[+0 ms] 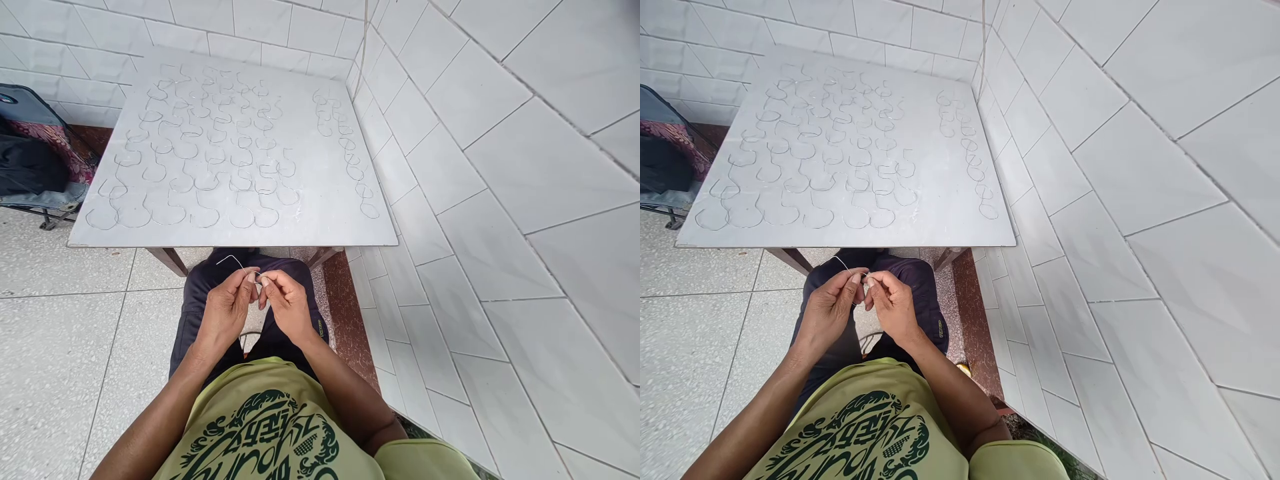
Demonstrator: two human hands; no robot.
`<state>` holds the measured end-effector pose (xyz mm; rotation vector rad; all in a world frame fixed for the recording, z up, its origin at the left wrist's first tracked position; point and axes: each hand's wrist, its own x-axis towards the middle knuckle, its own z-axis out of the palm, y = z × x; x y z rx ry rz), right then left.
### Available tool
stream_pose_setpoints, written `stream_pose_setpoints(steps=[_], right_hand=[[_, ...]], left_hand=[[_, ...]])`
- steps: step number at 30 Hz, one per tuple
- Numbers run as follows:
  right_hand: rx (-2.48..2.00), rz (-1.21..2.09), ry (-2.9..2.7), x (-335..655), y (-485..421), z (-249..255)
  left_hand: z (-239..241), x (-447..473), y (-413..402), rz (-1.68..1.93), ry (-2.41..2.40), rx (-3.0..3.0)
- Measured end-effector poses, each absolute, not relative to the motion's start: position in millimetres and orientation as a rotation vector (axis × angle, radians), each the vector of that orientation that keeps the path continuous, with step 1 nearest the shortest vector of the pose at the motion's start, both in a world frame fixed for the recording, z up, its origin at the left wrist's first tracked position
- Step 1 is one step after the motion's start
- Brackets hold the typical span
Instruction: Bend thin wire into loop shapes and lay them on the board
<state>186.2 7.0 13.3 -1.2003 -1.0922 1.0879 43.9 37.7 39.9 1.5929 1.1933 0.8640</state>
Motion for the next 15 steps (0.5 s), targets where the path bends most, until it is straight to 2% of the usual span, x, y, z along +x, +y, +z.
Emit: stream_pose_setpoints(steps=[12, 15], right_hand=[[-1.204, 1.144, -1.137, 179, -3, 15], [-1.214, 1.174, -1.105, 177, -5, 12]], left_hand=[[29, 35, 29, 0.691, 1.233, 1.709], [28, 34, 26, 0.779, 1.237, 1.561]])
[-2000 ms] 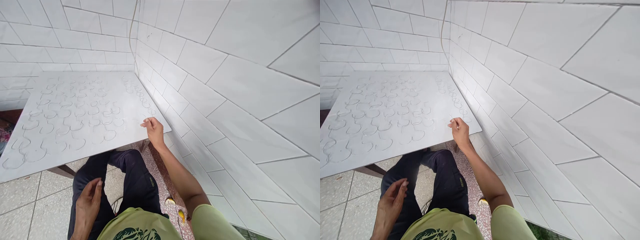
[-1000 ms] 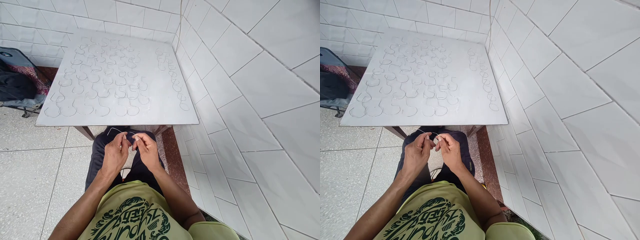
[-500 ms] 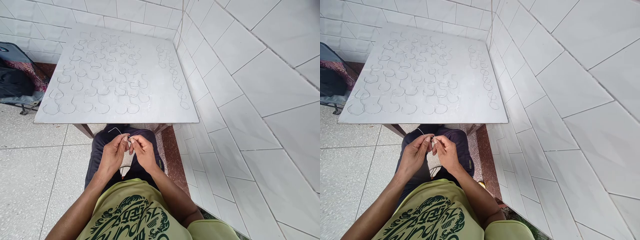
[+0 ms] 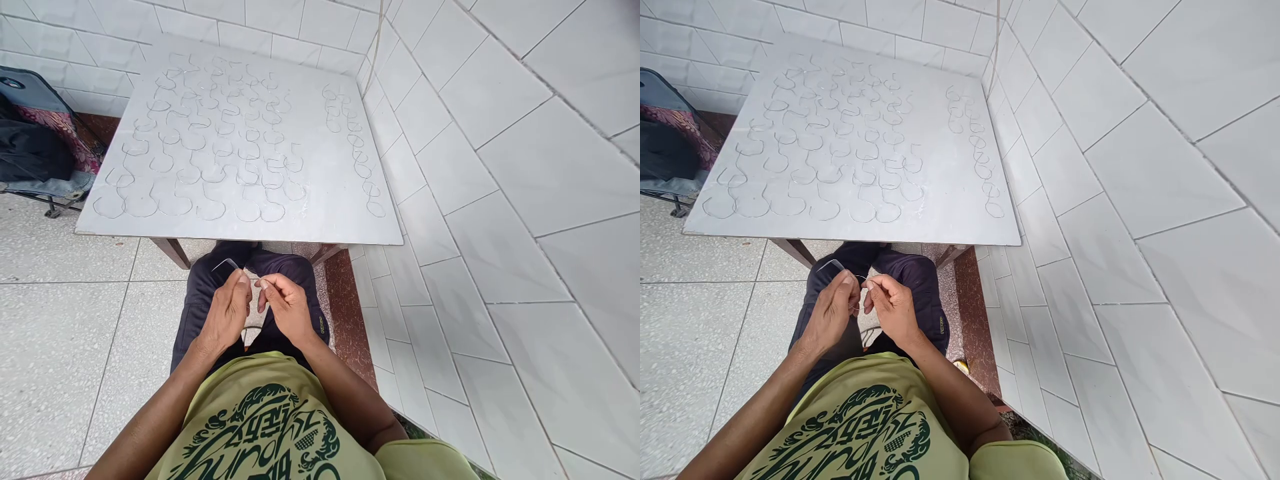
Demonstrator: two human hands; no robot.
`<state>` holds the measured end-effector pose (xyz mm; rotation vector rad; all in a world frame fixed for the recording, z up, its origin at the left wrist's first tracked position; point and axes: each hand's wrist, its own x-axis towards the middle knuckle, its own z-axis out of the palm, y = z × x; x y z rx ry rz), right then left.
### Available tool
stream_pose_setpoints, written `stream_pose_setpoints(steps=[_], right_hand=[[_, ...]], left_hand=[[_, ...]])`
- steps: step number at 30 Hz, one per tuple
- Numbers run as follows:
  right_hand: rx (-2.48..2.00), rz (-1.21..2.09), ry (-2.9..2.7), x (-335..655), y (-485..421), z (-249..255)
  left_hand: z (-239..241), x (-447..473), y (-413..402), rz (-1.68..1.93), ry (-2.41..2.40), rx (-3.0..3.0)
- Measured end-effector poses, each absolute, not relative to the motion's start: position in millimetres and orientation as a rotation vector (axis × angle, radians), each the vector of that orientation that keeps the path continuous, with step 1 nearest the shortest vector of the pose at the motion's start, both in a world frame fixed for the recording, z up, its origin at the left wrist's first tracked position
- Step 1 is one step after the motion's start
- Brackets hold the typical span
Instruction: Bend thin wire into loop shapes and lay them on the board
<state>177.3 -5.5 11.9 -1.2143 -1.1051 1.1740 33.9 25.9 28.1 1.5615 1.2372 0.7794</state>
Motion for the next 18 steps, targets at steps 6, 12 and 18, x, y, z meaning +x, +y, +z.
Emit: stream_pose_setpoints(steps=[6, 12, 18], right_hand=[[-1.218, 1.172, -1.046, 169, -10, 6], [-1.228, 1.141, -1.021, 162, -12, -3], [-1.244, 1.088, -1.174, 164, -14, -12]], left_hand=[[24, 36, 18, 0.997, 1.3, 1.353], [7, 30, 8, 0.942, 1.567, 1.573], [-6, 20, 10, 0.729, 1.515, 1.884]])
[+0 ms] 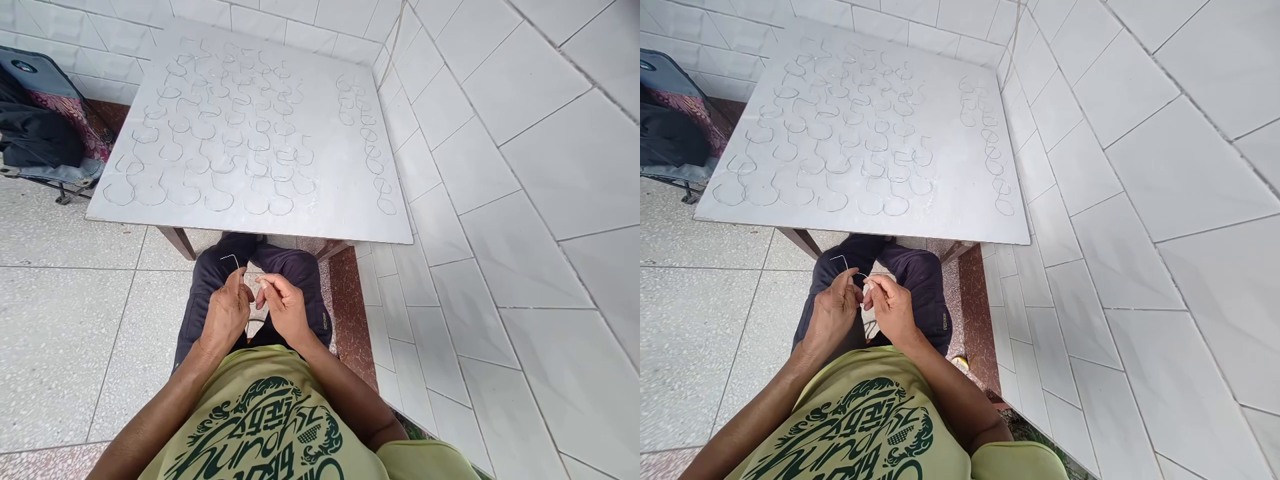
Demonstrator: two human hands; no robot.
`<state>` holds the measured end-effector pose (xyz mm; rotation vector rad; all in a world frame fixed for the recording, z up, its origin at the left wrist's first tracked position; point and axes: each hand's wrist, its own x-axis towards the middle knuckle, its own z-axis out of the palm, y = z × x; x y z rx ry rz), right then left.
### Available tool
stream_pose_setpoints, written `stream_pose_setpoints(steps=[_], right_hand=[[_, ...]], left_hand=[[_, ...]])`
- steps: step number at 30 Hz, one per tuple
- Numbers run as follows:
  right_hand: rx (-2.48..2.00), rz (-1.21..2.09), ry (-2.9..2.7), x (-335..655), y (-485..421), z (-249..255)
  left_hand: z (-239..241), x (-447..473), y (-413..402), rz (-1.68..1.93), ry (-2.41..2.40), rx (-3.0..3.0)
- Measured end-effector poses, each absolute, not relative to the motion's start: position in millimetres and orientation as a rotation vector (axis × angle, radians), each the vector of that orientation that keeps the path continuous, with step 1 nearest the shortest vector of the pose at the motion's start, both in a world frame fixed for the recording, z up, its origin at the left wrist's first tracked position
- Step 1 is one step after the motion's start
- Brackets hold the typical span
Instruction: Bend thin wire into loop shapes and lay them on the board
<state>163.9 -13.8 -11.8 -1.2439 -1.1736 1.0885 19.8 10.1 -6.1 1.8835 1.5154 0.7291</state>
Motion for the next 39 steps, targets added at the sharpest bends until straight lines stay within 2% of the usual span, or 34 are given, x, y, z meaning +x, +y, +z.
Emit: stream_pose_setpoints(steps=[6, 15, 28, 32, 39], right_hand=[[-1.248, 1.121, -1.196, 171, -12, -9], [-1.191, 1.135, -1.286, 171, -17, -14], [-1.262, 0.871, -1.722, 183, -17, -12], [-1.174, 0.617, -2.051, 212, 0, 10], [-0.67, 0.369, -2.736, 241, 41, 60]], left_hand=[[8, 16, 13, 0.723, 1.272, 1.721], [14, 24, 5, 0.706, 1.283, 1.71], [2, 17, 8, 0.721, 1.215, 1.631], [1, 2, 13, 0.529, 0.942, 1.542], [26, -24, 32, 0.166, 0.636, 1.572]])
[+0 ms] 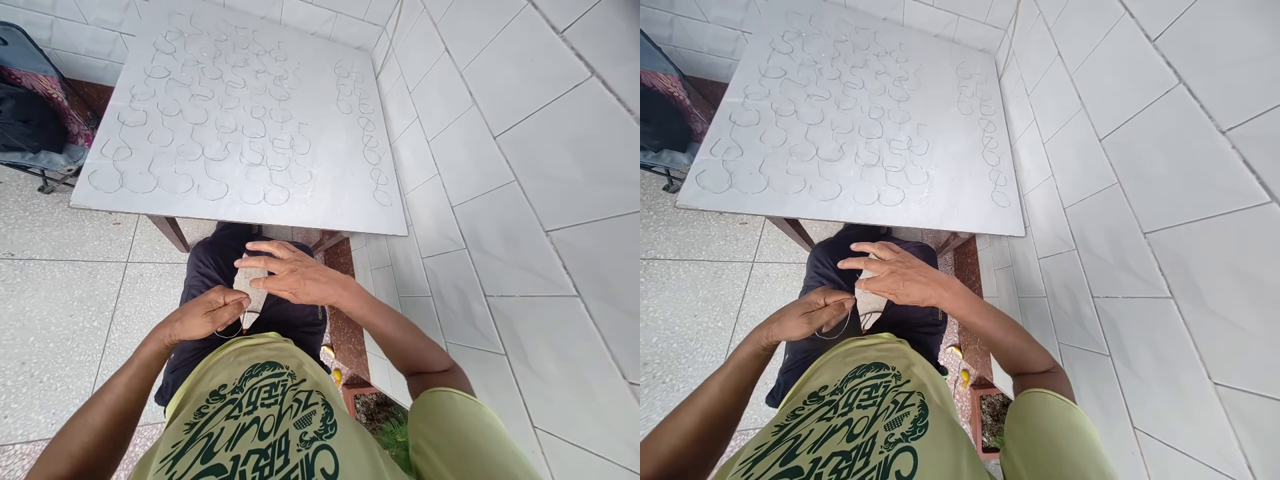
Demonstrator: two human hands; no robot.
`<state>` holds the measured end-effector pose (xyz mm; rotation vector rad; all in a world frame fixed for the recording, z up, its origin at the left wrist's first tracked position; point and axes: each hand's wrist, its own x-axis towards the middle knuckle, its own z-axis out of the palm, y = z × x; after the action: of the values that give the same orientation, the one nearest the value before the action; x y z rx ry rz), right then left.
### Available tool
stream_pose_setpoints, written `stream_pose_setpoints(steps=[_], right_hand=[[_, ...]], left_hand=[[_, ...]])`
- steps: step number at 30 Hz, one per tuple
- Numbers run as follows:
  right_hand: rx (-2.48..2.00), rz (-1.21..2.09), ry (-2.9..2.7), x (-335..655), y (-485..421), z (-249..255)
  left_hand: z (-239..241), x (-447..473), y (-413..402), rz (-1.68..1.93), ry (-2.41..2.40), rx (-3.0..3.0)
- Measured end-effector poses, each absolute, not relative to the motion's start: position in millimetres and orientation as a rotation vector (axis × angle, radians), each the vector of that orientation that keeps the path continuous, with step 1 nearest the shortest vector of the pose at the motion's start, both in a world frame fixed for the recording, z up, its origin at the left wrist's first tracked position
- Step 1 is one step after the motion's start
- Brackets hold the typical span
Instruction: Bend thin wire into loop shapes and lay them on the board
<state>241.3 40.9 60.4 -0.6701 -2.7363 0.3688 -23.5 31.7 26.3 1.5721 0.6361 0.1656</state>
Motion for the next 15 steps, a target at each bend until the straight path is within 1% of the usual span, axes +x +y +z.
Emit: stream_pose_setpoints(steps=[4, 8, 15], right_hand=[[-0.466, 0.212, -2.902, 235, 45, 64], [-0.427, 0.061, -2.923, 231, 42, 56], [-0.542, 0.11, -2.762, 230, 36, 34]], left_hand=[[31, -26, 32, 0.077, 0.591, 1.572], [24, -26, 22, 0.088, 0.665, 1.487], [14, -25, 0, 0.316, 0.688, 1.246]])
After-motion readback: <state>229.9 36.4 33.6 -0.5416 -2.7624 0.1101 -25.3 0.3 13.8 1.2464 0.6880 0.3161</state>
